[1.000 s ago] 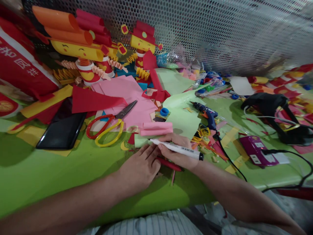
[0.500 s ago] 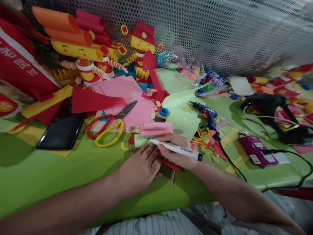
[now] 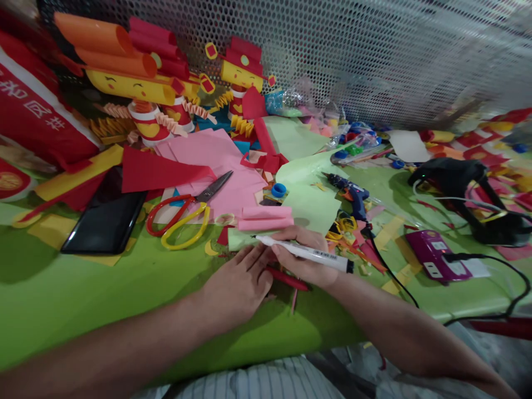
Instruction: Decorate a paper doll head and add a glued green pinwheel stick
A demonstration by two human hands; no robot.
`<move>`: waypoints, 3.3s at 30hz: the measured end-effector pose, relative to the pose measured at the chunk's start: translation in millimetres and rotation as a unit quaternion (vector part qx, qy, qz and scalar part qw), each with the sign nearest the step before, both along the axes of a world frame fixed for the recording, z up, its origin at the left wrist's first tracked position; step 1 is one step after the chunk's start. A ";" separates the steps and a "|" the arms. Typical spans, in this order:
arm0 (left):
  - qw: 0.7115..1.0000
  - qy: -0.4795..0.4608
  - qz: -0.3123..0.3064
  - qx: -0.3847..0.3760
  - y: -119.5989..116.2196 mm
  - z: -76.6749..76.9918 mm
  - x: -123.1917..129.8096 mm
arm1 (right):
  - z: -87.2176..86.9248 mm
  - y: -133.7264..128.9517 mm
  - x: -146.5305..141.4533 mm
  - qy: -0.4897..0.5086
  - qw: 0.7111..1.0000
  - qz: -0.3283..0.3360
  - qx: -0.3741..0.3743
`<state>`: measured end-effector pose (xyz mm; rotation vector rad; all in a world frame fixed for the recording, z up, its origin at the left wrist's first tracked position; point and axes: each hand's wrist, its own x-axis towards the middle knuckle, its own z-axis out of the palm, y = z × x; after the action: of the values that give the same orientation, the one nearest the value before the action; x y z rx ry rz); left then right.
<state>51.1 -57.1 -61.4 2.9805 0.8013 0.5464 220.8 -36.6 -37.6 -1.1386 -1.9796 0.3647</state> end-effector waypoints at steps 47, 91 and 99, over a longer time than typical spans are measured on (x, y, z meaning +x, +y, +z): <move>1.000 0.002 -0.005 0.004 -0.4 -1.0 -0.4 | -3.5 0.7 -3.1 -0.018 0.999 0.011 0.042; 1.000 0.022 -0.001 0.003 -0.1 0.4 -0.2 | -6.5 1.7 -4.4 -0.032 0.998 0.011 0.057; 1.000 0.017 -0.002 0.006 0.8 0.7 -0.1 | -7.2 2.2 -4.4 -0.038 0.997 0.026 0.068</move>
<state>51.0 -56.3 -60.7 3.0088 0.7974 0.5048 216.4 -34.4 -44.8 -1.0298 -2.0708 0.2112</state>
